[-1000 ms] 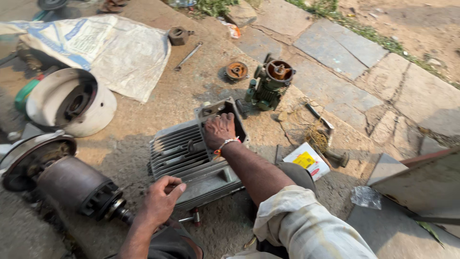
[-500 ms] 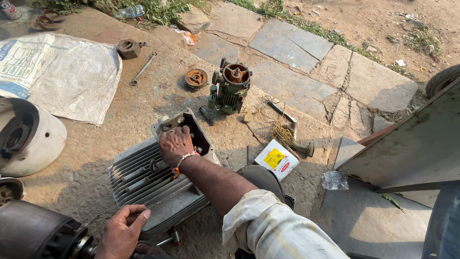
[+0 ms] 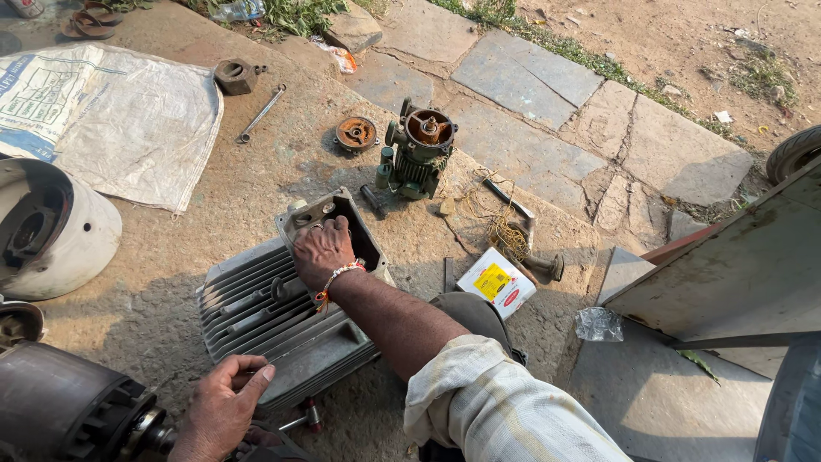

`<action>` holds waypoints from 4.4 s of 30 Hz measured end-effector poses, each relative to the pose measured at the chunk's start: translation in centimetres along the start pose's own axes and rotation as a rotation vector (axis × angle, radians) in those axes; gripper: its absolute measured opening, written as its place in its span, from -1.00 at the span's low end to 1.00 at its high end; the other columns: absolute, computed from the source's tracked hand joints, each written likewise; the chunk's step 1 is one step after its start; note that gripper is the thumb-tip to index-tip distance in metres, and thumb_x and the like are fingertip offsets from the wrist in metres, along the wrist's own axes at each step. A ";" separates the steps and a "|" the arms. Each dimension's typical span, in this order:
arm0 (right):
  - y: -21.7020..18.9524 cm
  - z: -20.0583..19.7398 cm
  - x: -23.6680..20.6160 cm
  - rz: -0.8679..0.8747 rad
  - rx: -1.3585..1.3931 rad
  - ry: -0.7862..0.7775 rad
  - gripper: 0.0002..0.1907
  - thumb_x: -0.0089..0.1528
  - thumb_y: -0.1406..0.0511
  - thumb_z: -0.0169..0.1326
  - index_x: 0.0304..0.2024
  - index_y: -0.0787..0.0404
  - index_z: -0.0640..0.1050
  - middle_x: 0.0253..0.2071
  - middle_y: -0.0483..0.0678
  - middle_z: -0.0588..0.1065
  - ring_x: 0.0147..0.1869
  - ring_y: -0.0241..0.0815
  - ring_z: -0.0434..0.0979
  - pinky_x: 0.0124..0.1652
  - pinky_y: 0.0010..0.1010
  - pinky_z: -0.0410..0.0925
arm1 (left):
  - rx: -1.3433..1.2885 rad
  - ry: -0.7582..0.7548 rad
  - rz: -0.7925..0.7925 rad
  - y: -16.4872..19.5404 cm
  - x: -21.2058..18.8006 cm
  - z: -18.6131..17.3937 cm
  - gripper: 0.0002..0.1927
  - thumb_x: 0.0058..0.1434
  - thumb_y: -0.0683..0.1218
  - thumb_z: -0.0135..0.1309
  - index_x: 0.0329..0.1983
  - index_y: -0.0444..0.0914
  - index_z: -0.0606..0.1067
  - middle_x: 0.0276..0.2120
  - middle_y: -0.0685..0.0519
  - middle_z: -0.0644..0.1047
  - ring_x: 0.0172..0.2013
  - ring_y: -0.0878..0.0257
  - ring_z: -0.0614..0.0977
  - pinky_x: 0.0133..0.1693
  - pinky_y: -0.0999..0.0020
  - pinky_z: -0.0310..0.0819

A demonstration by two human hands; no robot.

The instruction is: The person is repairing an electric motor by hand. They are manipulating wires and components inside the motor casing.

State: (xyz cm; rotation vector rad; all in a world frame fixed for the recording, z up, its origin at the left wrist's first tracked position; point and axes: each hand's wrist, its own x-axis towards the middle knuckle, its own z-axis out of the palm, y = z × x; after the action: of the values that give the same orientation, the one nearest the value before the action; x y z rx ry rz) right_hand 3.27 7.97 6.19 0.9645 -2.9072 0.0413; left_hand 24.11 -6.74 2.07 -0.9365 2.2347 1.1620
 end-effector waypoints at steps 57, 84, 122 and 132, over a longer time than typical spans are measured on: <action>0.5 1.2 0.7 0.053 0.128 -0.196 -0.80 0.29 0.24 -0.02 -0.23 0.18 0.58 -0.27 0.02 0.57 -0.01 -0.04 0.50 0.17 -0.03 0.08 | 0.024 0.031 0.107 1.4 -1.6 0.4 -0.63 0.28 0.14 0.13 0.06 -0.08 0.57 -0.03 0.05 0.62 0.04 0.19 0.67 0.09 0.11 0.66; 1.0 1.2 0.5 -0.071 0.140 -0.142 -0.84 0.24 0.29 0.03 -0.19 0.12 0.61 -0.10 0.06 0.56 0.17 0.01 0.44 0.16 -0.03 0.15 | 0.051 0.049 0.105 1.8 -2.0 0.4 -0.66 0.27 0.15 0.14 0.03 -0.07 0.58 -0.11 0.10 0.66 -0.04 0.27 0.70 0.03 0.18 0.67; 2.1 0.5 0.7 0.054 0.240 -0.323 -0.77 0.25 0.22 0.11 -0.06 0.09 0.58 -0.06 0.02 0.56 0.16 -0.03 0.50 0.27 -0.05 0.16 | 0.088 0.039 0.102 2.0 -1.8 0.7 -0.65 0.29 0.18 0.11 0.05 -0.03 0.57 -0.08 0.12 0.62 -0.01 0.28 0.66 0.07 0.16 0.64; 2.2 0.3 0.8 0.066 0.278 -0.260 -0.75 0.26 0.22 0.10 0.00 0.05 0.55 -0.14 0.03 0.58 0.09 -0.02 0.50 0.20 -0.04 0.14 | 0.090 0.039 0.087 2.0 -1.6 0.9 -0.65 0.29 0.18 0.11 0.05 -0.02 0.58 -0.05 0.13 0.62 0.01 0.25 0.66 0.09 0.16 0.64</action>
State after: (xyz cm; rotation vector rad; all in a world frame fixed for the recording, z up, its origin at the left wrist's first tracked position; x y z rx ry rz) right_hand 1.25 9.21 5.92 0.9767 -3.2353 0.3587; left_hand 23.79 -4.56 3.68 -0.8406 2.3588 1.0783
